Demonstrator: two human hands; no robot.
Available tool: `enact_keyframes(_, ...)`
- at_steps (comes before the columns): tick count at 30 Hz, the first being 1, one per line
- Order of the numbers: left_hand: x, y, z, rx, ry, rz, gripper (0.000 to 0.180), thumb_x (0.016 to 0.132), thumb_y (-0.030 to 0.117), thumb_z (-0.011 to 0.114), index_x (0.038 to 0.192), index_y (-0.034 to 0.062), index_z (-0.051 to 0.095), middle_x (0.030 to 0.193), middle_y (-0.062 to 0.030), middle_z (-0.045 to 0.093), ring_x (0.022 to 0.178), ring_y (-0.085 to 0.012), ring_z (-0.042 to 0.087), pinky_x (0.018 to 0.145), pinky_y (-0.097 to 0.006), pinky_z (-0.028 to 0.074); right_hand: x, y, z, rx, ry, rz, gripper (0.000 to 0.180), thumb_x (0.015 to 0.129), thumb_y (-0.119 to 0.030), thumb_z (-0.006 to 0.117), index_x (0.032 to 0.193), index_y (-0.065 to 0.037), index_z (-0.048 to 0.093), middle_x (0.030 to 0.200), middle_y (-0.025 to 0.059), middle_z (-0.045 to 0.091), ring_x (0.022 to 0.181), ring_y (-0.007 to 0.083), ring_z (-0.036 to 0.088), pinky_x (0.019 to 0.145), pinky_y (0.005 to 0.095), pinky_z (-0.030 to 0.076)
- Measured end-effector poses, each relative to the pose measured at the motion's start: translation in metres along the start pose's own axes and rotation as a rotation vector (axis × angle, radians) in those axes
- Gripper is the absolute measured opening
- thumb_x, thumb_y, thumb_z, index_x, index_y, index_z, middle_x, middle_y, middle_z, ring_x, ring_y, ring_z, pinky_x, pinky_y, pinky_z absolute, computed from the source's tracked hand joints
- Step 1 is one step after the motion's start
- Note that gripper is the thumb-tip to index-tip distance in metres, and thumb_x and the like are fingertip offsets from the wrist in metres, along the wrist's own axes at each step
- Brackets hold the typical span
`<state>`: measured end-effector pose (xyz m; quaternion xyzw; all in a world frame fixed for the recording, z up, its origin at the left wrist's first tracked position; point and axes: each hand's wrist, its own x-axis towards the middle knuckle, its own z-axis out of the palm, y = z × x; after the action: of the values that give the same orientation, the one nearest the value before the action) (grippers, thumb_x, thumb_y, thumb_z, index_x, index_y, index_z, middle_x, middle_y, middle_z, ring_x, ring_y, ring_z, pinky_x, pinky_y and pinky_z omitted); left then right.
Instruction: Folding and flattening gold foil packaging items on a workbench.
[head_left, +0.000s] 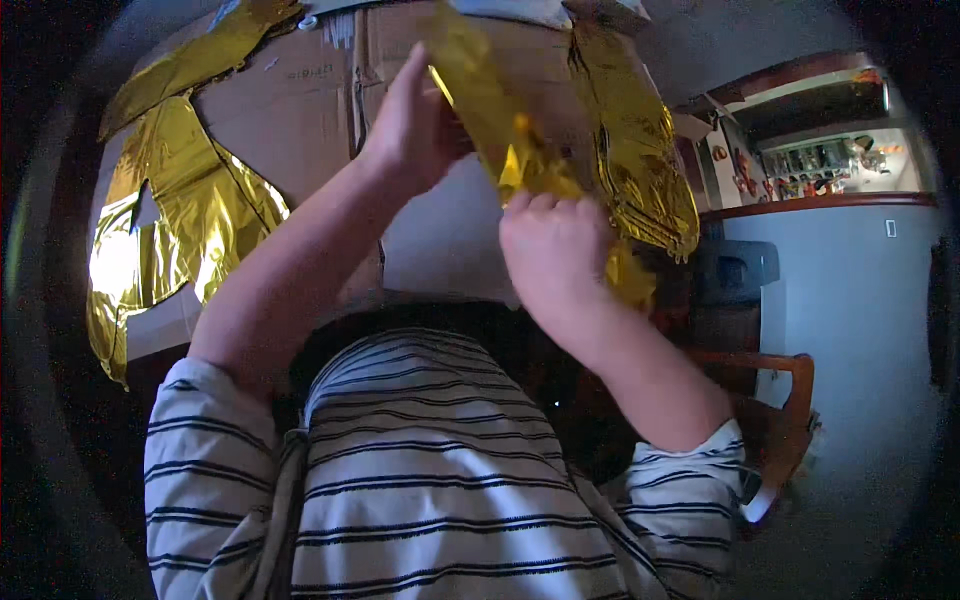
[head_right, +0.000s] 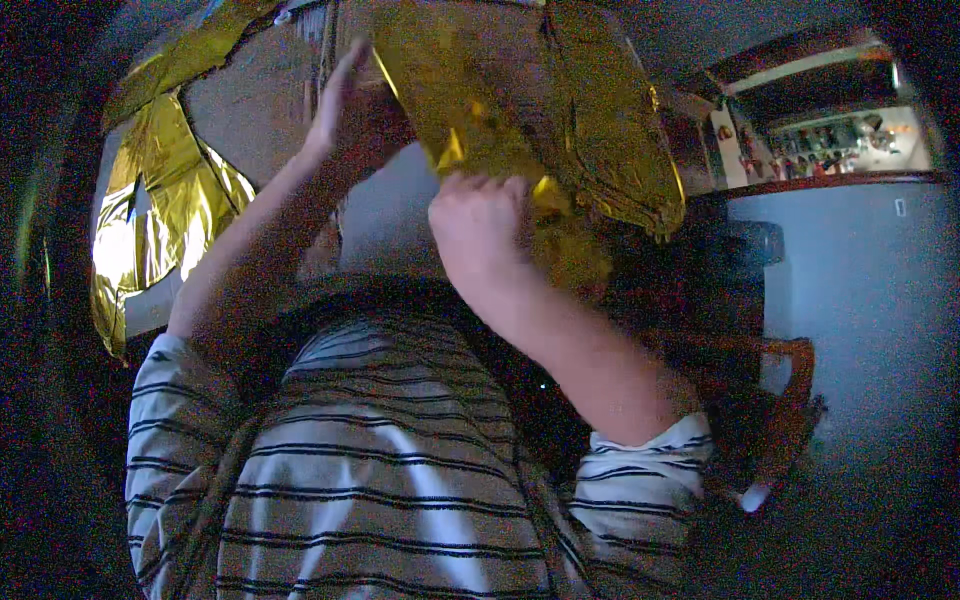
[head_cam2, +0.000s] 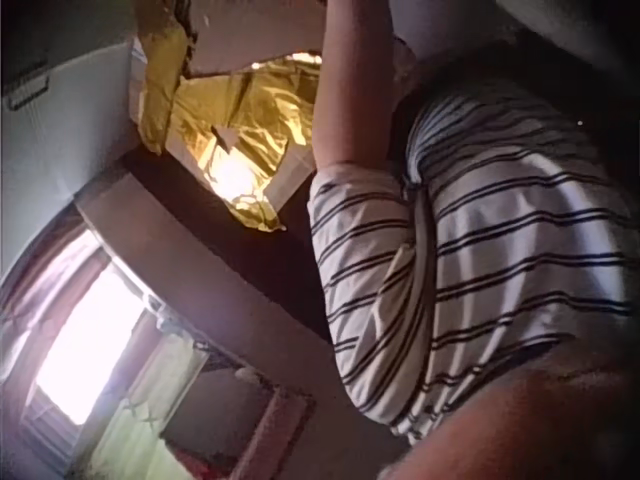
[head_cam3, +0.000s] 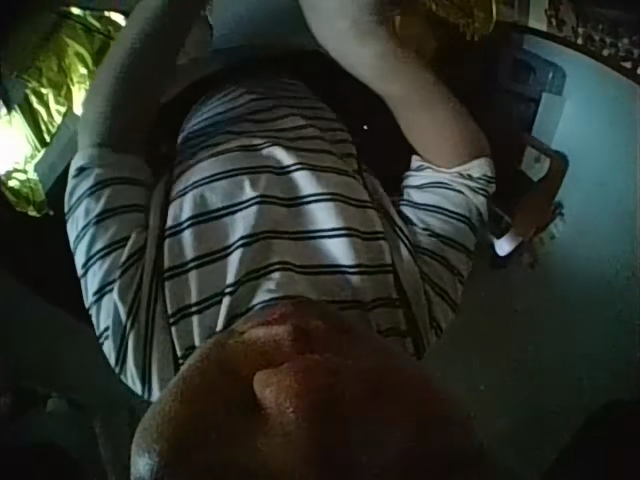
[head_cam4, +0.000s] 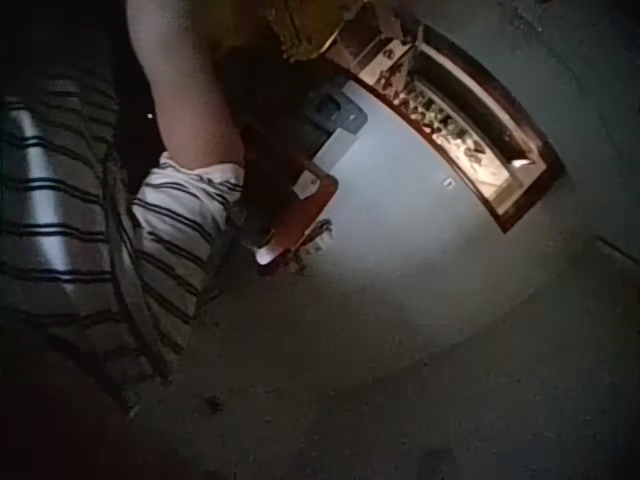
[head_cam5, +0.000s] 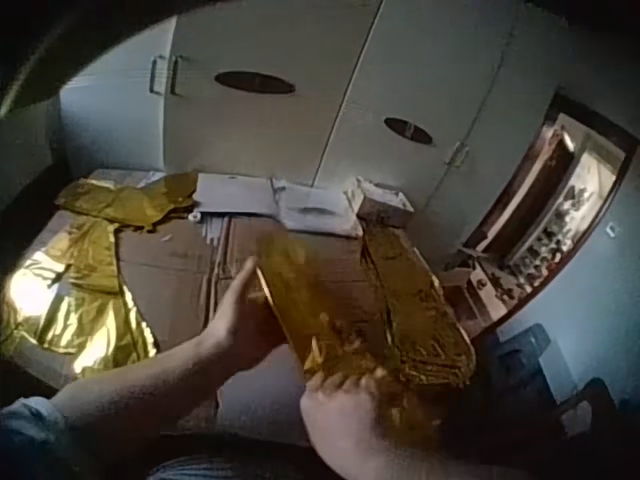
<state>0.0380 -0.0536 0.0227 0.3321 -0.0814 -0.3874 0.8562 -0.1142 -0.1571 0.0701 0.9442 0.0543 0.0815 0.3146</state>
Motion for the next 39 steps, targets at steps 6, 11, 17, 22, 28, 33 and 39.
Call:
enact_keyframes(6,-0.076,-0.024,-0.081,1.397,-0.175,0.494,0.059,0.087,0.037,0.064,0.132,-0.0002,0.056,0.138,-0.0187,0.053,0.129,-0.0332,0.049,0.114,-0.05,0.031,0.003,0.005,0.034,0.12,0.05,0.039,0.003,0.077,-0.013,0.064,0.077,-0.01,0.065,0.064,0.0055,0.066,0.058,0.0215,0.068,0.056,0.0363,0.05)
enact_keyframes(11,-0.112,-0.023,-0.04,2.055,-0.427,0.75,0.053,0.077,0.026,0.068,0.122,-0.0011,0.06,0.128,-0.0171,0.059,0.123,-0.0339,0.054,0.104,-0.049,0.044,0.03,0.004,0.041,0.168,-0.032,0.074,0.007,0.079,-0.012,0.062,0.081,-0.009,0.068,0.063,0.0078,0.069,0.059,0.0232,0.071,0.057,0.0378,0.053)
enact_keyframes(17,-0.15,-0.005,-0.033,2.127,-0.568,0.895,0.031,0.073,0.012,0.062,0.101,-0.0009,0.067,0.107,-0.0151,0.068,0.097,-0.0282,0.068,0.08,-0.039,0.057,0.046,0.0,0.05,0.249,-0.001,0.038,0.009,0.08,-0.011,0.061,0.082,-0.008,0.07,0.064,0.0082,0.07,0.058,0.024,0.071,0.054,0.038,0.054)
enact_keyframes(22,-0.183,0.096,-0.021,2.269,-0.079,0.785,0.027,0.075,0.008,0.066,0.1,0.0001,0.069,0.104,-0.0134,0.07,0.098,-0.0301,0.068,0.085,-0.042,0.055,0.042,-0.007,0.052,0.226,0.048,0.075,0.009,0.08,-0.012,0.062,0.081,-0.011,0.071,0.062,0.0063,0.069,0.057,0.022,0.07,0.052,0.0368,0.053)
enact_keyframes(28,-0.201,0.116,-0.06,2.582,0.225,0.404,0.034,0.079,0.004,0.063,0.113,0.0017,0.067,0.116,-0.015,0.068,0.107,-0.0352,0.064,0.093,-0.044,0.052,0.04,-0.037,0.022,0.324,-0.305,0.016,0.011,0.081,-0.015,0.066,0.083,-0.016,0.076,0.085,0.0054,0.075,0.082,0.0207,0.072,0.064,0.0384,0.052)
enact_keyframes(33,-0.178,0.078,-0.02,2.108,0.205,0.432,0.038,0.081,0.01,0.065,0.118,0.0019,0.065,0.121,-0.0195,0.065,0.113,-0.0357,0.062,0.098,-0.042,0.05,0.044,-0.016,-0.008,0.607,-0.497,-0.081,0.014,0.079,-0.02,0.069,0.086,-0.011,0.078,0.086,0.0104,0.075,0.084,0.0292,0.072,0.071,0.0423,0.055)
enact_keyframes(39,-0.104,0.025,-0.022,1.778,0.133,0.395,0.043,0.086,0.023,0.071,0.12,-0.0002,0.063,0.125,-0.0208,0.063,0.115,-0.0366,0.061,0.099,-0.044,0.049,0.042,0.08,0.013,0.903,-0.671,0.058,0.044,0.089,-0.039,0.069,0.111,0.0,0.07,0.103,0.0179,0.072,0.09,0.0268,0.07,0.083,0.0392,0.055)
